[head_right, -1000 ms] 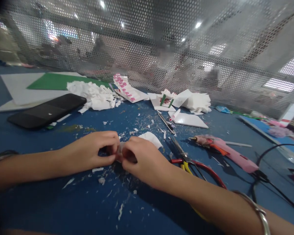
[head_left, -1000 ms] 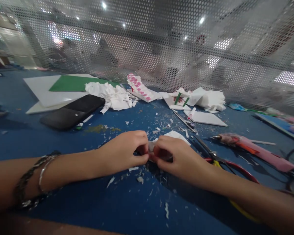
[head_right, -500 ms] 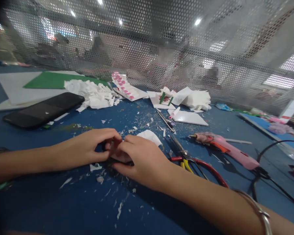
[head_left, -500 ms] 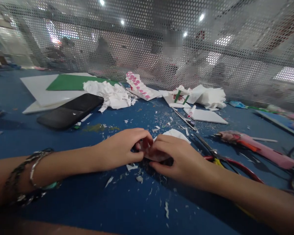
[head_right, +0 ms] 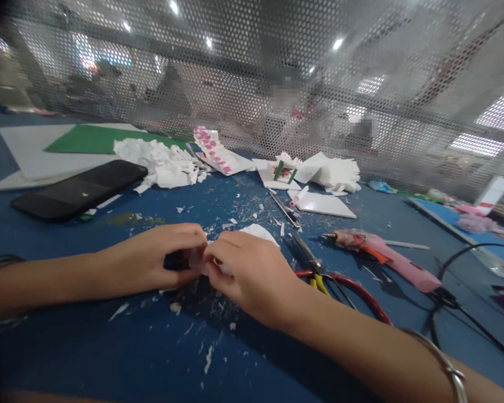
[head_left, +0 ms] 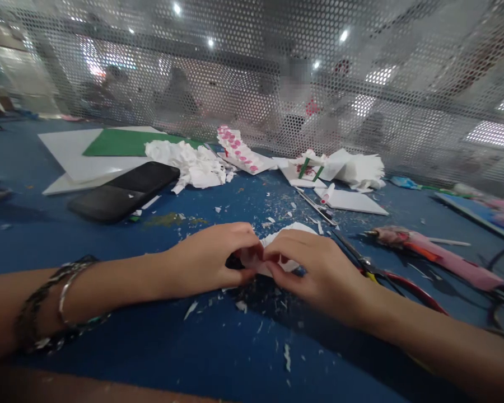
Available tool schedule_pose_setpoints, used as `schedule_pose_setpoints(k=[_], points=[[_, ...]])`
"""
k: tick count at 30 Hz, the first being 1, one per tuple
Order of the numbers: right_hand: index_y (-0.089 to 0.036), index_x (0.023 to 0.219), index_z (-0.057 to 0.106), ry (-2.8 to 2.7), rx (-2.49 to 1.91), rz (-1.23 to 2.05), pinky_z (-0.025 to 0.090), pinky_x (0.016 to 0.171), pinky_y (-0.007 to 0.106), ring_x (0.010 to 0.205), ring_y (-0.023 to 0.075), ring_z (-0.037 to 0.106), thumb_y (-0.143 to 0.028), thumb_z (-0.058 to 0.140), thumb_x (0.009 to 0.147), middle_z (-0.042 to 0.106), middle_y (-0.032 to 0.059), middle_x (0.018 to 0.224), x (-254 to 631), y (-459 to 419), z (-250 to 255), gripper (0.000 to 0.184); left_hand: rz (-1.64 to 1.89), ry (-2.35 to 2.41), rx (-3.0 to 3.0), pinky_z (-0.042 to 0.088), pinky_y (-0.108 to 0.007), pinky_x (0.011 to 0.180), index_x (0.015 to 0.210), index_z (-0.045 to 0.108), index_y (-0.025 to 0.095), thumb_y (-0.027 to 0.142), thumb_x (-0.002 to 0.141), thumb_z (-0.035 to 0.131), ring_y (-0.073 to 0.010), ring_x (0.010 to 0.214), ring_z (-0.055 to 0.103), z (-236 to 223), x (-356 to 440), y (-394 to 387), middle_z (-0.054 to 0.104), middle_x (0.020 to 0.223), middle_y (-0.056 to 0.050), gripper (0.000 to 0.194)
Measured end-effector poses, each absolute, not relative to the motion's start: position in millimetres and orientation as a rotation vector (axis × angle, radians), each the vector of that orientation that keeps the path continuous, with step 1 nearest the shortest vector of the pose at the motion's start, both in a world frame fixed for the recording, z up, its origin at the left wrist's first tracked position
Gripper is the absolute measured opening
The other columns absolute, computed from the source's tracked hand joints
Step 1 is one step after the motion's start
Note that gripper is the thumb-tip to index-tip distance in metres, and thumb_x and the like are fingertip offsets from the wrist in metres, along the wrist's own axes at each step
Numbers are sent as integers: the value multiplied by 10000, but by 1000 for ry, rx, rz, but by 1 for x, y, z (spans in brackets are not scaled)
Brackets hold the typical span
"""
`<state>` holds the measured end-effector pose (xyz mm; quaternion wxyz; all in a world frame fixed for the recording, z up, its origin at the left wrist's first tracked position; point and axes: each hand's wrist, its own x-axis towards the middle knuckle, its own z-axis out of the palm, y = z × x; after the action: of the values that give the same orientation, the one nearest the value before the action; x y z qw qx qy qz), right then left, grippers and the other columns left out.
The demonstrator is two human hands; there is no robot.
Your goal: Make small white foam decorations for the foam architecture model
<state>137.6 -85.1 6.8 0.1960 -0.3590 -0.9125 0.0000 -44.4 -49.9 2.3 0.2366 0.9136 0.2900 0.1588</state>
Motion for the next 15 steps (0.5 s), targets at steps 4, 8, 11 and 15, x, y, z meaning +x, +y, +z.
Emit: schedule_pose_setpoints(k=[4,8,11,15], points=[[-137,746,547,-2664,-1108,34,372,578,240,650,131,490,-240,531,754,568,31,715,136,-86,8,104,438,807,2519,377,-197,592,732,572,159,155,714,491,-111,677,516,1,-45,-49,530,753,1,83],[-137,753,560,-2673,-1091,37,386,620,241,697,135,510,-205,500,788,584,40,749,137,-85,5,98,476,778,2468,391,-177,620,777,575,155,117,695,500,-85,671,522,0,-45,-48,525,766,8,118],[-142,753,564,-2666,-997,-12,383,620,240,690,134,503,-190,454,816,585,33,722,138,-85,3,136,496,753,2504,393,-178,629,809,568,149,141,688,536,-90,689,515,0,-45,-48,520,768,8,125],[-143,726,551,-2598,-1019,17,376,591,231,643,118,481,-190,440,819,565,26,692,136,-86,5,153,526,739,2573,385,-186,603,803,579,161,173,710,549,-98,686,514,0,-46,-48,534,770,9,98]])
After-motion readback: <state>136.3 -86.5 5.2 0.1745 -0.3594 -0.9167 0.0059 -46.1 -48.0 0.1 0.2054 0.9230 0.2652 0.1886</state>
